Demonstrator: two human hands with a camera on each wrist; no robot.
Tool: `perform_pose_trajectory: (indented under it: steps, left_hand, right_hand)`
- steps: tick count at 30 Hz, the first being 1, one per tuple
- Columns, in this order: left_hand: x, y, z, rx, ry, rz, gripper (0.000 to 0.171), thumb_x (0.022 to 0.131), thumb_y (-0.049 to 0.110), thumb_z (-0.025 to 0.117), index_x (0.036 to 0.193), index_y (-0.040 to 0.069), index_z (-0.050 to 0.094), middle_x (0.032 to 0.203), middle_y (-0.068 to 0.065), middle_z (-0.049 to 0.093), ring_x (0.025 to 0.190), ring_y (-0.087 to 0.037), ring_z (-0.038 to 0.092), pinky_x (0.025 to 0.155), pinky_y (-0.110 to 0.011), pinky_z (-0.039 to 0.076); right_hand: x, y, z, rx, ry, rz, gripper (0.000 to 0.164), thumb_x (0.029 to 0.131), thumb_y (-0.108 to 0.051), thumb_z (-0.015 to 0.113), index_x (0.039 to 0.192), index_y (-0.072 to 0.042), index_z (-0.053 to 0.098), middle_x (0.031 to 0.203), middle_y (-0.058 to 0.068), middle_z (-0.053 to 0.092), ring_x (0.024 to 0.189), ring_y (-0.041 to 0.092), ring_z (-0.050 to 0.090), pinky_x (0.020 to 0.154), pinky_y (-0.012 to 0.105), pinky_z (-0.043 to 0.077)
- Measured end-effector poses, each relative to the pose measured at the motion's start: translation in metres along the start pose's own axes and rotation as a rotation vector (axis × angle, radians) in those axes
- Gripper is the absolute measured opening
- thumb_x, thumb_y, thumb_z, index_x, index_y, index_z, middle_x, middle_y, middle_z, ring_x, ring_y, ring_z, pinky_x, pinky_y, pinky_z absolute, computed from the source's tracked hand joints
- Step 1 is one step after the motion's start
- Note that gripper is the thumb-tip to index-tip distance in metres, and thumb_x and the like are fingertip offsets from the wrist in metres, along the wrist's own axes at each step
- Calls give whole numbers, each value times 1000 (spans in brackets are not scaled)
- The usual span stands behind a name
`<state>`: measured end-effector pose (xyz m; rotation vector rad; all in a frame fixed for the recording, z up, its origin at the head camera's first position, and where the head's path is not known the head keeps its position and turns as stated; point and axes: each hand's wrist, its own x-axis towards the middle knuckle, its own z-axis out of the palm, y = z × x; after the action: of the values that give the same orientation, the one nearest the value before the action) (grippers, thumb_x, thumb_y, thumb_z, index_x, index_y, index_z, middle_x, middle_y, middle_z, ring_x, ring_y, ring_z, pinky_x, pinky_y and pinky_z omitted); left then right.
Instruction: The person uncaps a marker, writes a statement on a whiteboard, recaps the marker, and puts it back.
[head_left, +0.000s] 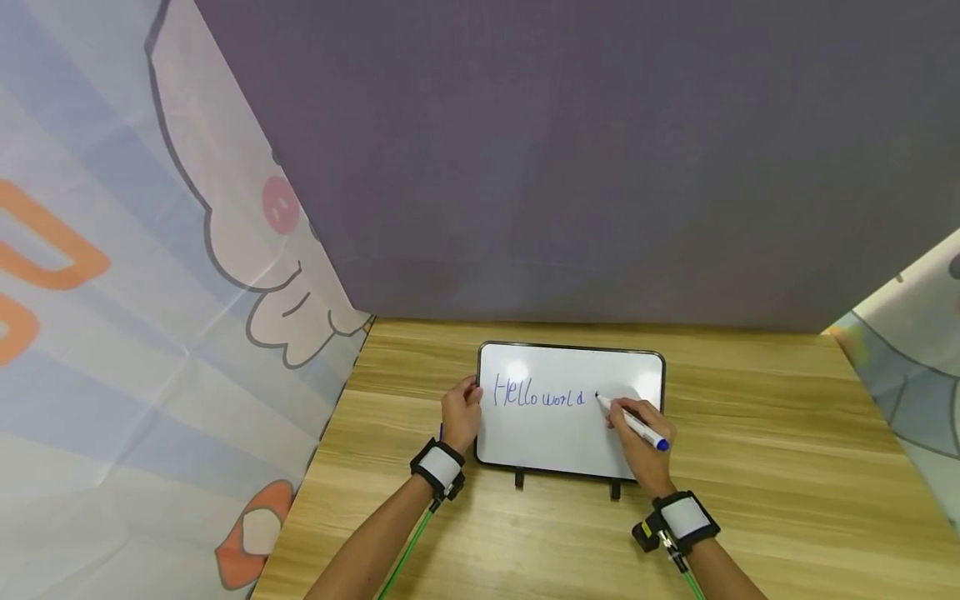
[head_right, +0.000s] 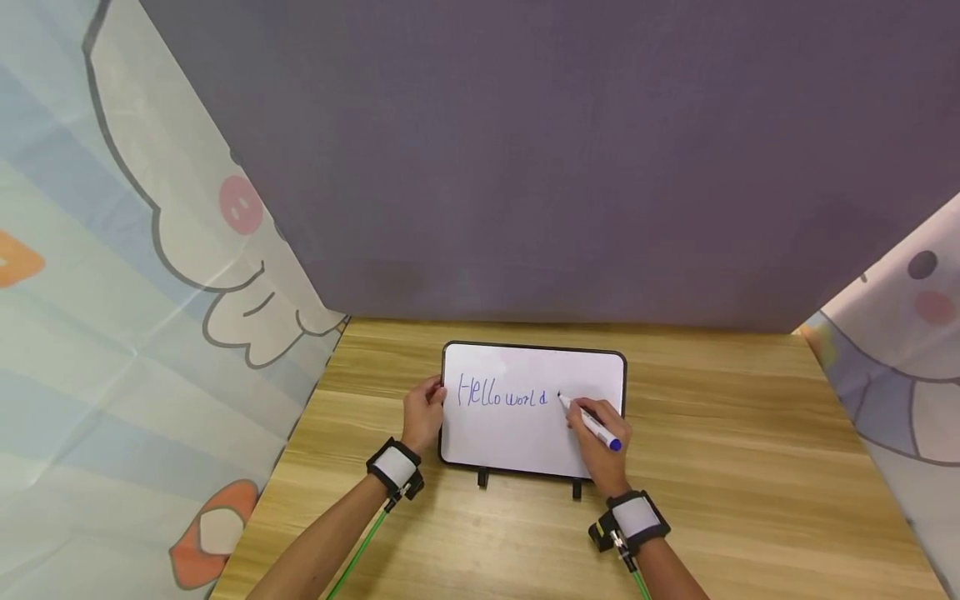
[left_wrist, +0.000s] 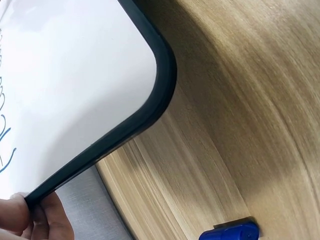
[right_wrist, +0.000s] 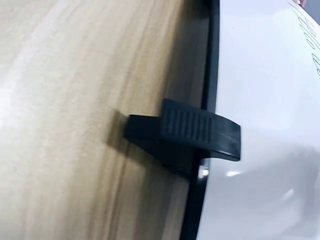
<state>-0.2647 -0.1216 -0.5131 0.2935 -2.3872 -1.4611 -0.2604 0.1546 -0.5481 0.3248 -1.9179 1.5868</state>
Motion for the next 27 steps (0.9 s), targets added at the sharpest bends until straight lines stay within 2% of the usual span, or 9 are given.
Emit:
perform_pose_trajectory:
  steps: [5,11,14,16,19,22,25,27]
  left_hand:
    - [0,1,-1,-3,-2,8,24,88,-5,54,110,-7,65,94,-22,69,81,-26,64,67,-33,53]
    - [-2,1,-1,-10,5,6,23,88,-4,55,109,-7,65,95,-22,69,83,-28,65,69,-36,55]
    - [-3,1,-2,0,8,10,22,87,-4,56,107,-7,66,91,-21,69,80,-25,64,66,-32,53]
    - [-4,0,-2,5,6,8,21,87,-3,56,106,-7,66,87,-20,68,77,-24,62,64,-29,51]
    - [-4,0,-2,-2,2,2,21,88,-3,56,106,-7,66,85,-18,67,75,-21,60,62,-26,49]
    - [-4,1,-3,-3,0,14,21,87,-3,56,106,-7,66,85,-18,67,74,-20,60,61,-25,49]
    - [-4,2,-3,-3,-3,26,21,87,-4,56,106,-8,66,85,-19,67,73,-21,60,61,-26,49]
    - [-4,2,-4,-7,-2,30,22,87,-5,56,106,-9,65,86,-20,68,75,-22,62,62,-27,51]
  right_hand:
    - [-7,13,-2,16,-4,-30,10,80,-1,68,89,-4,70,74,0,66,61,3,60,53,11,45]
    - [-7,-8,-1,-24,5,4,6,80,0,67,85,-2,69,71,3,64,59,3,60,53,11,47]
    - [-10,-9,-1,-2,7,9,6,80,1,67,85,0,69,70,6,64,58,4,60,53,12,47]
    - [-14,0,-3,0,-1,-4,6,80,0,66,86,-1,69,70,7,64,58,6,60,53,14,47]
    - [-21,26,-4,19,-12,-21,9,80,0,68,88,-2,70,73,5,65,60,6,61,53,14,48]
    - [-24,38,-5,-20,-19,-23,10,80,-4,68,90,-6,71,75,0,65,61,4,61,53,13,47]
    - [-18,19,-4,-11,-12,-26,9,79,-1,68,87,-3,70,73,7,64,59,6,60,53,14,47]
    - [-14,2,-3,-44,-16,-14,7,79,-1,67,85,-4,70,71,8,63,58,6,59,52,14,48]
